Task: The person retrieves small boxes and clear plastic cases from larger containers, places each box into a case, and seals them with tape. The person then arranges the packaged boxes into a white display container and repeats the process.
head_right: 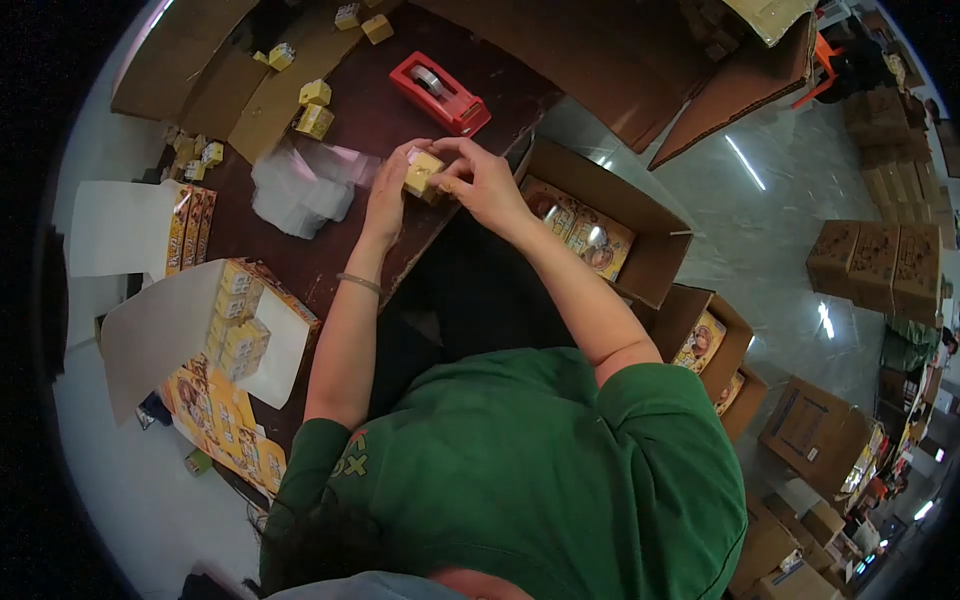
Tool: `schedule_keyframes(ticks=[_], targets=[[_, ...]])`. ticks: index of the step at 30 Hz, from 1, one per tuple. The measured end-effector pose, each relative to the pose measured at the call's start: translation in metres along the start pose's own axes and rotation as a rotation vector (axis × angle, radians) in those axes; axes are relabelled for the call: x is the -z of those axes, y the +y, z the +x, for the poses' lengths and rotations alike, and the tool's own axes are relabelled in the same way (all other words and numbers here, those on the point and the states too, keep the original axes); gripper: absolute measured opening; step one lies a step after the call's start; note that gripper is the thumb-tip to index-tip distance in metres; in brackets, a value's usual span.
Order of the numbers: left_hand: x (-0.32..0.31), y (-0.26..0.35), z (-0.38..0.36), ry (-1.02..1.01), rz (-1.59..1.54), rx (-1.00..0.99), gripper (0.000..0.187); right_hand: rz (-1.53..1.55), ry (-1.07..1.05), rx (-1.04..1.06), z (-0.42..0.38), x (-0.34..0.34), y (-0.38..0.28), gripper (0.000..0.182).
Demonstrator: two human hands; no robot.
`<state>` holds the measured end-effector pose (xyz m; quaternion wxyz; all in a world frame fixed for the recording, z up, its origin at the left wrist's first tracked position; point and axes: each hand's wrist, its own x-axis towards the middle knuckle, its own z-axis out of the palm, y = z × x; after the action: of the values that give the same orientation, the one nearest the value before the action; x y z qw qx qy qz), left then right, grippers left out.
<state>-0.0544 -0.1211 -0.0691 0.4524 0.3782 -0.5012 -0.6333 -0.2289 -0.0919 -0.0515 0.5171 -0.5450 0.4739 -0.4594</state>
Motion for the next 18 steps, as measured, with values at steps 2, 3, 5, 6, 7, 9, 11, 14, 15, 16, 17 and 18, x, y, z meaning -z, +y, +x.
schedule_keyframes(ticks=[2,3,5,6,7,9,11,14,15,16,17,18], targets=[[0.001,0.0,-0.003,-0.031,0.116,-0.019,0.029,0.026,-0.043,-0.058,0.004,0.002,0.003,0.037],[0.001,0.001,-0.004,-0.05,0.174,-0.03,0.028,0.039,-0.061,-0.084,0.005,0.002,0.004,0.042],[0.002,-0.004,-0.006,0.027,0.047,-0.034,0.029,-0.347,0.036,-0.079,-0.003,-0.001,0.002,0.045],[0.002,-0.007,-0.008,0.063,-0.016,-0.041,0.029,-0.54,0.09,-0.073,-0.008,-0.004,0.003,0.047],[0.001,-0.009,-0.011,0.048,-0.363,-0.044,0.028,-0.552,0.133,0.043,-0.015,-0.008,0.029,0.056],[-0.015,-0.007,-0.027,0.144,-0.653,-0.044,0.029,-0.188,0.141,0.024,-0.025,-0.025,0.039,0.059],[-0.017,-0.009,-0.036,0.213,-0.577,-0.116,0.035,0.056,0.109,0.012,-0.021,-0.022,0.03,0.068],[0.01,0.004,-0.025,0.239,-0.211,-0.239,0.034,-0.449,0.007,0.266,-0.008,0.004,-0.042,0.082],[0.016,0.012,-0.017,0.163,0.052,-0.265,0.033,-0.729,-0.04,0.438,0.003,0.006,-0.043,0.085],[0.008,0.02,-0.009,0.034,-0.009,-0.211,0.04,-0.805,-0.135,0.539,0.012,0.002,-0.034,0.084],[0.011,0.019,-0.001,-0.04,0.153,-0.149,0.045,-0.76,-0.16,0.559,0.016,0.004,-0.03,0.082],[0.018,0.013,0.007,-0.113,0.317,-0.092,0.05,-0.715,-0.181,0.584,0.022,0.006,-0.028,0.08]])
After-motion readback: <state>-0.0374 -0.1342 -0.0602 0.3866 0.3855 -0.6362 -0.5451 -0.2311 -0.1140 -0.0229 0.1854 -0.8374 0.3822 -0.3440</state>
